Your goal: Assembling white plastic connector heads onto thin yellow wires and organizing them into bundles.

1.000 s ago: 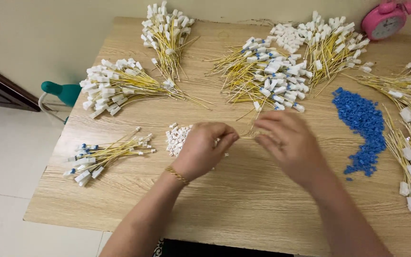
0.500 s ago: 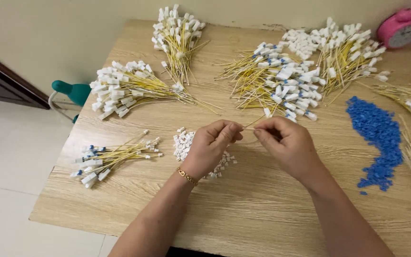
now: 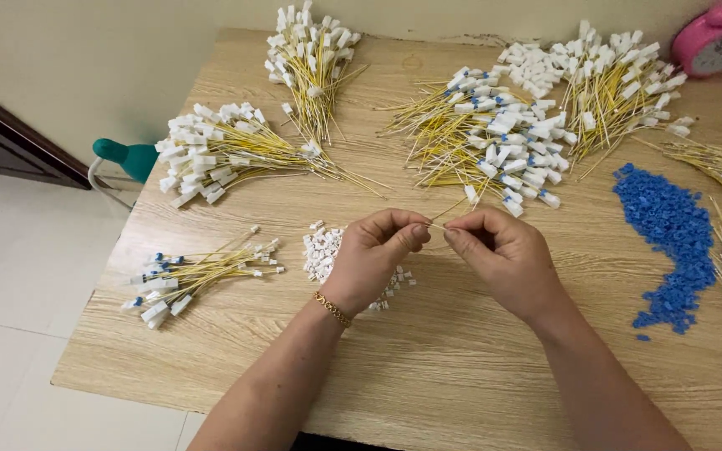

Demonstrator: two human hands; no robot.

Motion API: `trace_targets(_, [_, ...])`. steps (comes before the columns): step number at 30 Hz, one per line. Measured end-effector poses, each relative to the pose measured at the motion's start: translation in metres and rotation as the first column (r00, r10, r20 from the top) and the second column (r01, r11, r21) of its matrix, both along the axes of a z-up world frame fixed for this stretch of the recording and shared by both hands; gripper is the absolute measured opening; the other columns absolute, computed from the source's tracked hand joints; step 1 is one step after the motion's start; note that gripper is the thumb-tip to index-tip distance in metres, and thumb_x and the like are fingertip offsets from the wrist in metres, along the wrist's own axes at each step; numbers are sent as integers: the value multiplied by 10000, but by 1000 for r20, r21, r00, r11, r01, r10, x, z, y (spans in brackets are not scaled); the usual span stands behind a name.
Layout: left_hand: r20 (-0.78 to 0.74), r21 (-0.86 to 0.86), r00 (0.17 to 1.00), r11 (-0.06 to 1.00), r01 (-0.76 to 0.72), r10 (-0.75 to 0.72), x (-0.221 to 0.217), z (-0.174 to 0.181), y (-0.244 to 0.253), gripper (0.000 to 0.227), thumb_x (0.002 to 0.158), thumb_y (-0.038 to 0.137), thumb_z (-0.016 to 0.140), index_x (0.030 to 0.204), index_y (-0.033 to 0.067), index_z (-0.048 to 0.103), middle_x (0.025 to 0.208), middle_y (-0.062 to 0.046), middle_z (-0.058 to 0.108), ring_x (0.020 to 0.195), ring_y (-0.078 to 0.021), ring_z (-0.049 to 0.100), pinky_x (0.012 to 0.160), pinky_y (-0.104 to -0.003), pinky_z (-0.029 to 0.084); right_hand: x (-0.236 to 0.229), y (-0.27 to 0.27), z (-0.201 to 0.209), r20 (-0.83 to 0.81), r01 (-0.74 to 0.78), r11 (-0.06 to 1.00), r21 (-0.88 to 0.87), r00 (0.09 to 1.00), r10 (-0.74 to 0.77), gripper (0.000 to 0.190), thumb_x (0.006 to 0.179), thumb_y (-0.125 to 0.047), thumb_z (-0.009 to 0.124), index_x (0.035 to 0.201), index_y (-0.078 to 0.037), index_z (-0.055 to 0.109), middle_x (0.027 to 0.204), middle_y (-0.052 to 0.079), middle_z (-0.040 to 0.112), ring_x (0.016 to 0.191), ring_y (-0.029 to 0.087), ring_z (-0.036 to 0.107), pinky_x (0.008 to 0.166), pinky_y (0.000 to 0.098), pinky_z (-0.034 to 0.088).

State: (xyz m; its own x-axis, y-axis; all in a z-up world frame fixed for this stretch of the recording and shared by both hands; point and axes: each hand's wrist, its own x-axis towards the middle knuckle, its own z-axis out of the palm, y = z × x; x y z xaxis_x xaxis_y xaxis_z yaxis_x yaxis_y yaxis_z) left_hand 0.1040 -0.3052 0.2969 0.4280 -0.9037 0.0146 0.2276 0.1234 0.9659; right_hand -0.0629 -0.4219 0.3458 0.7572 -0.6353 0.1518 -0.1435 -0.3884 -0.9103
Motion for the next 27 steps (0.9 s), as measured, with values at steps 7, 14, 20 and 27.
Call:
trace_targets(7, [9, -23, 999, 999, -34, 34, -5, 7, 4, 166, 984, 149, 692, 1091, 29, 734, 928, 13, 732, 858, -56, 656, 781, -230, 567, 1, 2, 0, -19, 23, 997, 70, 1000, -22, 116, 947, -150, 717, 1004, -54, 747, 846, -41, 706, 734, 29, 578, 641, 212, 496])
trace_targets(14, [316, -115, 934, 984, -136, 166, -12, 10, 10, 138, 993, 159, 708, 1020, 24, 721, 868, 30, 688, 808, -35, 606, 710, -209, 528, 1, 6, -3, -30, 34, 999, 27, 999, -33, 114, 951, -127, 711, 1020, -40, 736, 831, -26, 665, 711, 34, 546, 613, 217, 476])
trace_targets(20, [293, -95, 948, 990, -102, 126, -16, 9, 12, 149, 1044, 185, 666, 1063, 38, 684, 877, 38, 661, 814, -33, 582, 716, -202, 514, 0, 18, 14, 86, 1, 989, -151, 996, 12, 72, 977, -88, 700, 1002, -21, 701, 892, -16, 635, 728, 35, 553, 624, 218, 471])
trace_targets(27, [76, -158, 995, 986, -49, 62, -15, 0, 6, 150, 1029, 149, 681, 1097, 15, 695, 951, 21, 703, 886, -54, 632, 813, -232, 557, -1, 13, 6, 89, 25, 993, -111, 996, -15, 71, 1006, -105, 684, 990, -37, 695, 830, -24, 606, 691, 43, 534, 597, 222, 447])
